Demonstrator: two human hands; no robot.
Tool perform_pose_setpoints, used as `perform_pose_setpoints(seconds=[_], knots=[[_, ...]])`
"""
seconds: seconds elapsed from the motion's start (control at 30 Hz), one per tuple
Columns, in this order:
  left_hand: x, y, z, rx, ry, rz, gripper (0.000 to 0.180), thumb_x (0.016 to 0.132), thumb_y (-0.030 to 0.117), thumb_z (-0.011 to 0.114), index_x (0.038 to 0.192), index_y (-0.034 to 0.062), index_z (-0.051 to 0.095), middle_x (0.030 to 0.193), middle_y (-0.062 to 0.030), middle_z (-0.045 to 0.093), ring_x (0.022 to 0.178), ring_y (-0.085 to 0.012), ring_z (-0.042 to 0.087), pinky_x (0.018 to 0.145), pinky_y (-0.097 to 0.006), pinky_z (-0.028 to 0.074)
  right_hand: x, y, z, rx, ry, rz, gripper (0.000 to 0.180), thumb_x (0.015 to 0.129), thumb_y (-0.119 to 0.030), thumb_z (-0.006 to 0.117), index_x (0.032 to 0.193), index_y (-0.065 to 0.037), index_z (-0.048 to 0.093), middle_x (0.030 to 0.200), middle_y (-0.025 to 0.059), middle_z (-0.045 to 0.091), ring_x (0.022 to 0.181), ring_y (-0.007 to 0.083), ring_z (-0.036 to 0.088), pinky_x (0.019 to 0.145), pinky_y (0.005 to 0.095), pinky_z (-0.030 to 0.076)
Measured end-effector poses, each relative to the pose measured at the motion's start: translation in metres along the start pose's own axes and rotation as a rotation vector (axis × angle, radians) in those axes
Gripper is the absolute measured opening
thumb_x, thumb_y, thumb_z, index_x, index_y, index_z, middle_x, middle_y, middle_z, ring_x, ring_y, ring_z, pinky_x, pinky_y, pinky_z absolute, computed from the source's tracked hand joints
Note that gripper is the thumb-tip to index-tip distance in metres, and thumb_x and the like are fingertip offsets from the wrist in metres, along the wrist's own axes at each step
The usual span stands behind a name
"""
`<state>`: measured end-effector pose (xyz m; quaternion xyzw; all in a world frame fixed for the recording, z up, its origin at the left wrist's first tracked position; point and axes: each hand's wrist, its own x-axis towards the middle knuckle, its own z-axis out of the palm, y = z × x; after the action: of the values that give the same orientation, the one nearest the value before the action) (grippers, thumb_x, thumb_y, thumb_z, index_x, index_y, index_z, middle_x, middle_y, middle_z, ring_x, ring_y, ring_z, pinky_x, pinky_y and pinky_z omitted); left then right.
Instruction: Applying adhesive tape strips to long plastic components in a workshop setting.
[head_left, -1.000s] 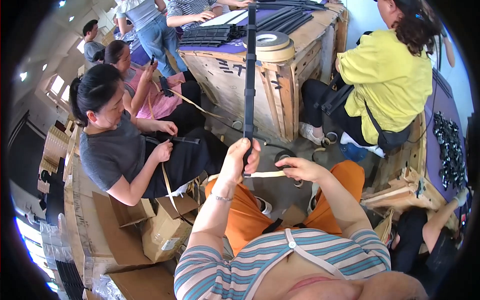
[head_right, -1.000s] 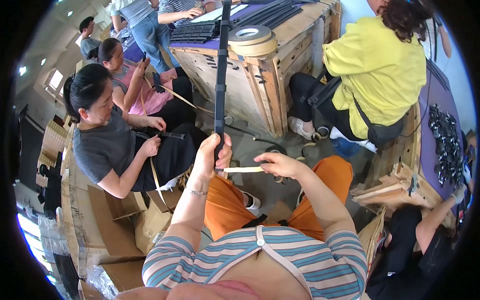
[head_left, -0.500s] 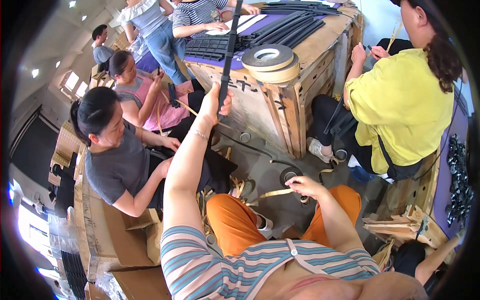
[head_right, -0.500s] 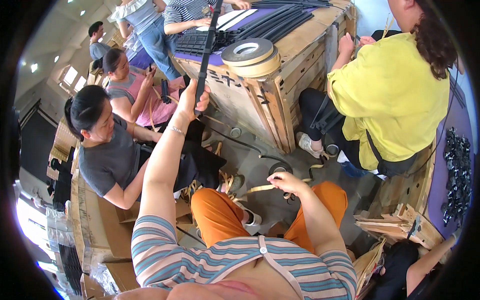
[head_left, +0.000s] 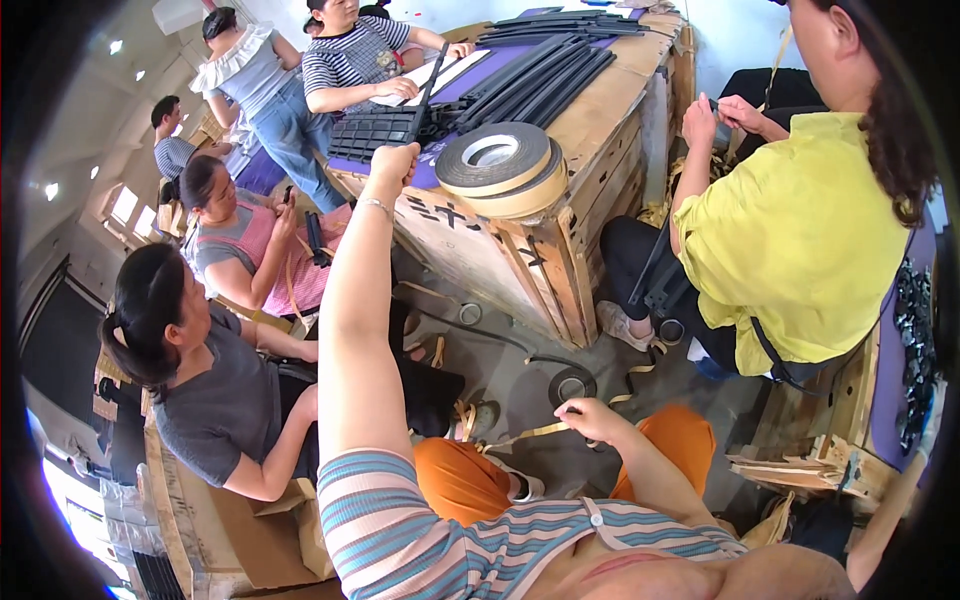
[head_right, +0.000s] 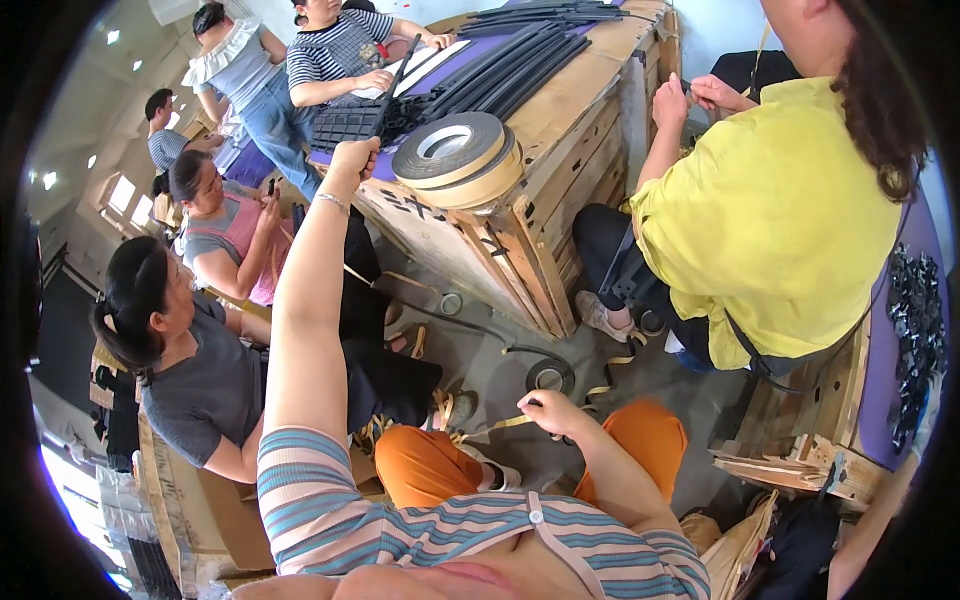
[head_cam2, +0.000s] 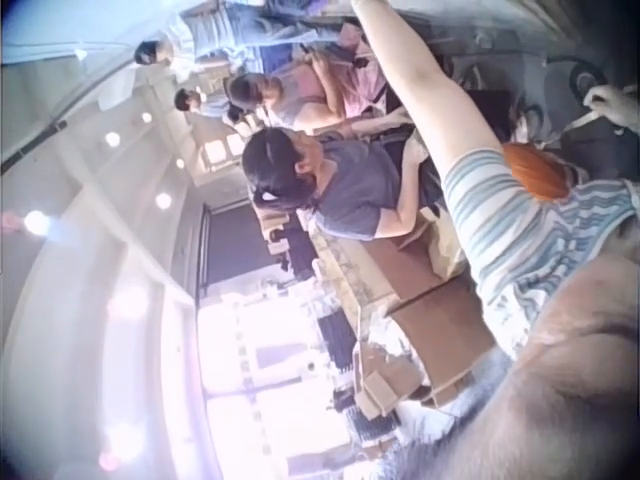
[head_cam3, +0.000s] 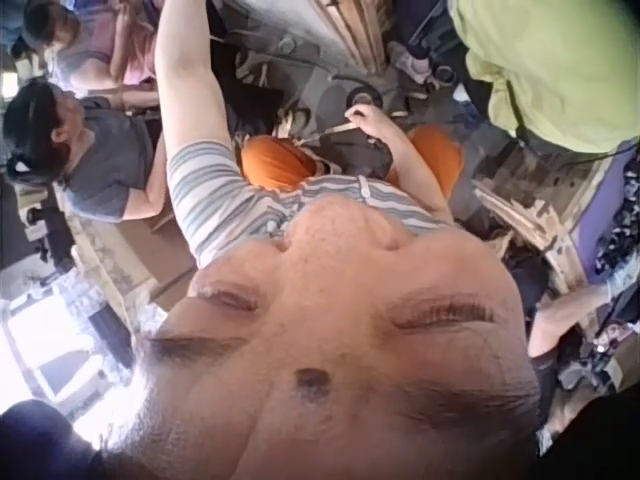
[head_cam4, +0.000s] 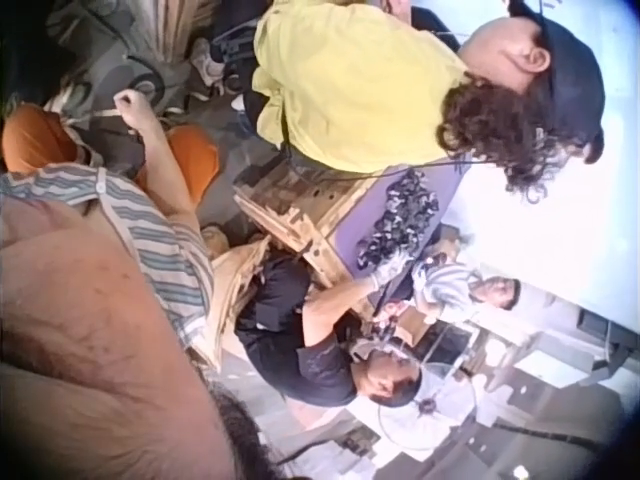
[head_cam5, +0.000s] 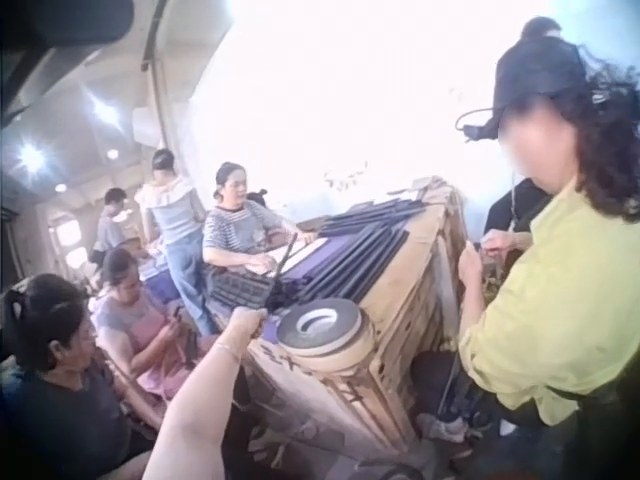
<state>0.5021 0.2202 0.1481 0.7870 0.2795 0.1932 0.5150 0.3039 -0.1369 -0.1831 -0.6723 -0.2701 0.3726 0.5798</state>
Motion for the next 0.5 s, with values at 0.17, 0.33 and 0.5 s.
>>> perform_pose_setpoints(seconds=[0.17,0.33,0.5], knots=[[0.042,-0.003,0.016,0.132,0.071,0.082,0.021,0.071,0.014,0.063,0.057,0.0001,0.056,0.053,-0.0067,0.054,0.043,-0.0175,0.049,0.039,-0.031,0.038,0.0,-0.013,0.005,-0.024,-0.029,0.136,0.021,0.086,-0.019,0.055,0.099,-0.005,0.061,0.067,0.0042,0.06,0.05,0.0123,0.053,0.044,0.0281,0.042],[0.073,-0.01,0.037,0.876,0.316,0.375,0.019,0.075,0.022,0.056,0.07,0.0056,0.065,0.071,-0.0112,0.064,0.07,-0.0293,0.062,0.069,-0.039,0.05,-0.001,-0.045,0.002,-0.005,-0.014,0.23,0.022,0.086,-0.022,0.052,0.099,-0.006,0.061,0.06,0.0046,0.056,0.041,0.0144,0.05,0.038,0.0287,0.04],[0.065,0.021,0.079,1.41,0.488,0.93,0.019,0.079,0.016,0.049,0.084,0.006,0.065,0.089,-0.0146,0.062,0.086,-0.031,0.059,0.075,-0.042,0.049,-0.003,-0.029,-0.002,-0.029,0.063,0.137,0.023,0.084,-0.025,0.053,0.097,-0.008,0.062,0.063,0.0073,0.06,0.044,0.0184,0.055,0.041,0.0305,0.042]])
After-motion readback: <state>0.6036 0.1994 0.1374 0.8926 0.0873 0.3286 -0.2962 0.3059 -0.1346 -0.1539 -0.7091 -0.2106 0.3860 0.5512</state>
